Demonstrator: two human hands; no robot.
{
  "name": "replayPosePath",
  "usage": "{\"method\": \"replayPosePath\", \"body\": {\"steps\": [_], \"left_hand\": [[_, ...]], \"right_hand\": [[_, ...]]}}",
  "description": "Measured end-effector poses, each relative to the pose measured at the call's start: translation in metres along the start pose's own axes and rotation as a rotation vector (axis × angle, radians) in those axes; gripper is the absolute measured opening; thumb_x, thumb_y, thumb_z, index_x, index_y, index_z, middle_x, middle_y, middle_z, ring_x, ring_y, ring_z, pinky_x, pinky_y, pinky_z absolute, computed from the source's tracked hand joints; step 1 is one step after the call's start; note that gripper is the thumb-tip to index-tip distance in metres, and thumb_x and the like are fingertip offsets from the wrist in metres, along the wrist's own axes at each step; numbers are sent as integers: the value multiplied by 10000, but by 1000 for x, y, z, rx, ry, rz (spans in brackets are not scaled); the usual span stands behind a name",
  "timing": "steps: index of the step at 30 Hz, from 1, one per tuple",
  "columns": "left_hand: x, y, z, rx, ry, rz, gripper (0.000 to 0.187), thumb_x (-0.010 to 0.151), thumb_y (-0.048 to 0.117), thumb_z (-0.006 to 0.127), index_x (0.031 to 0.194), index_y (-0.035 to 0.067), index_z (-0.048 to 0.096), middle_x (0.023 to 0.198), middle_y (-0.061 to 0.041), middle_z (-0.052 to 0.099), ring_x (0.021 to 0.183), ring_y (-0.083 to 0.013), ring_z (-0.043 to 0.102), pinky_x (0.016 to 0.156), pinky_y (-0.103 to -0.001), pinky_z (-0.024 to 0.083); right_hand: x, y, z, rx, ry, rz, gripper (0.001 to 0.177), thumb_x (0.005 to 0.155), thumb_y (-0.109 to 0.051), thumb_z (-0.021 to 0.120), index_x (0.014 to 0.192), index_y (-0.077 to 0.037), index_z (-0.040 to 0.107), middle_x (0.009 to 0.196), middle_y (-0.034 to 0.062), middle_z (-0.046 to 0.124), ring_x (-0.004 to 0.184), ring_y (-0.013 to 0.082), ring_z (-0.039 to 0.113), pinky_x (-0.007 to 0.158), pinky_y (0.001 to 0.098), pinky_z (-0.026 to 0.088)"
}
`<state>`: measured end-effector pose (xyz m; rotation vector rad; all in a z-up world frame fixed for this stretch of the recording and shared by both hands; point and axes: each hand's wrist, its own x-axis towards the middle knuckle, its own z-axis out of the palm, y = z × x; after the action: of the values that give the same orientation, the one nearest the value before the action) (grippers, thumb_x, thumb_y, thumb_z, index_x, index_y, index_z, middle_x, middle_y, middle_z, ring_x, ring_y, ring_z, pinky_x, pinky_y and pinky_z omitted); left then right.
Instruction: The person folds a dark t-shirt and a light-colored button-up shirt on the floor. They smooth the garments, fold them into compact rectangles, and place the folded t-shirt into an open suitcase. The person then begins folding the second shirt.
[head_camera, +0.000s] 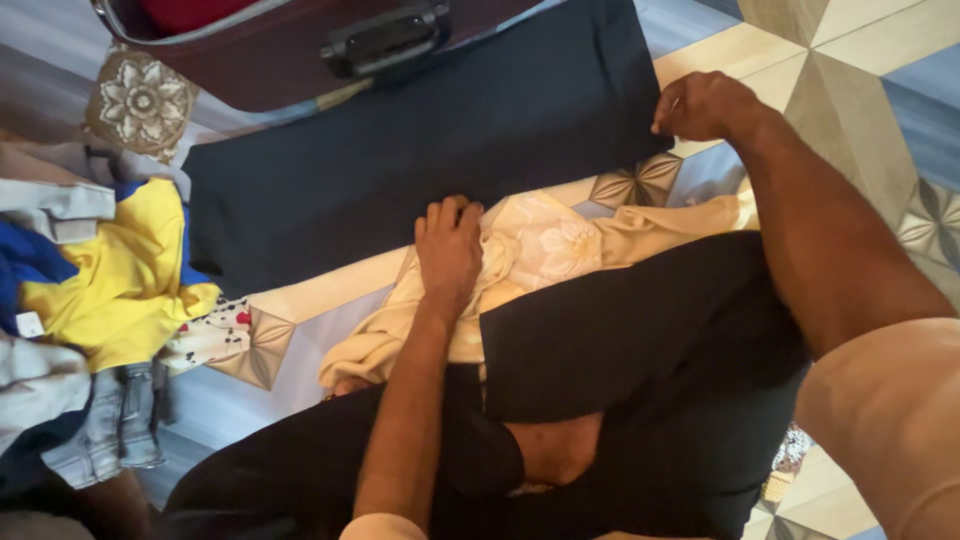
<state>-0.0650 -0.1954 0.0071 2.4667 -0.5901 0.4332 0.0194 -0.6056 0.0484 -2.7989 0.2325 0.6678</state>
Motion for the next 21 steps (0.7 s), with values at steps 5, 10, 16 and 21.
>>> {"method": "replayPosePath", "body": {"steps": [5, 10, 16, 21], "left_hand": [[1, 1, -4, -30, -13, 15, 154, 918, 79, 618, 1061, 82, 675, 1163, -57, 645, 1091, -278, 575, 877, -443, 412], [0, 0, -3, -21, -7, 153, 224, 839, 88, 625, 1059, 75, 666, 1178, -83, 638, 1126, -292, 573, 906, -443, 416], [-3, -1, 2, -15, -92, 124, 296, 896, 94, 639, 1187, 60, 682, 1051, -80, 618, 1007, -282, 568, 876, -433, 423], [-6, -4, 4, 21, -109, 136, 405, 906, 96, 644, 1303, 35, 699, 964, -82, 584, 937, -275, 554, 846, -435, 421]], "right_hand": [[13, 26, 0, 194, 130, -17, 230, 1005, -257, 630, 1031, -63, 751, 905, 112, 777, 828, 212, 734, 815, 374, 579], [13, 47, 8, 643, 280, -112, 106, 991, -101, 630, 1067, -30, 651, 935, 112, 720, 750, 146, 728, 622, 304, 552], [8, 41, 2, 456, 344, -58, 109, 1042, -166, 635, 1099, -79, 668, 987, 204, 754, 871, 253, 733, 786, 371, 565], [5, 24, 2, 32, 267, 148, 158, 962, -333, 708, 1073, -241, 773, 1171, 216, 715, 1098, 417, 656, 959, 508, 515]]}}
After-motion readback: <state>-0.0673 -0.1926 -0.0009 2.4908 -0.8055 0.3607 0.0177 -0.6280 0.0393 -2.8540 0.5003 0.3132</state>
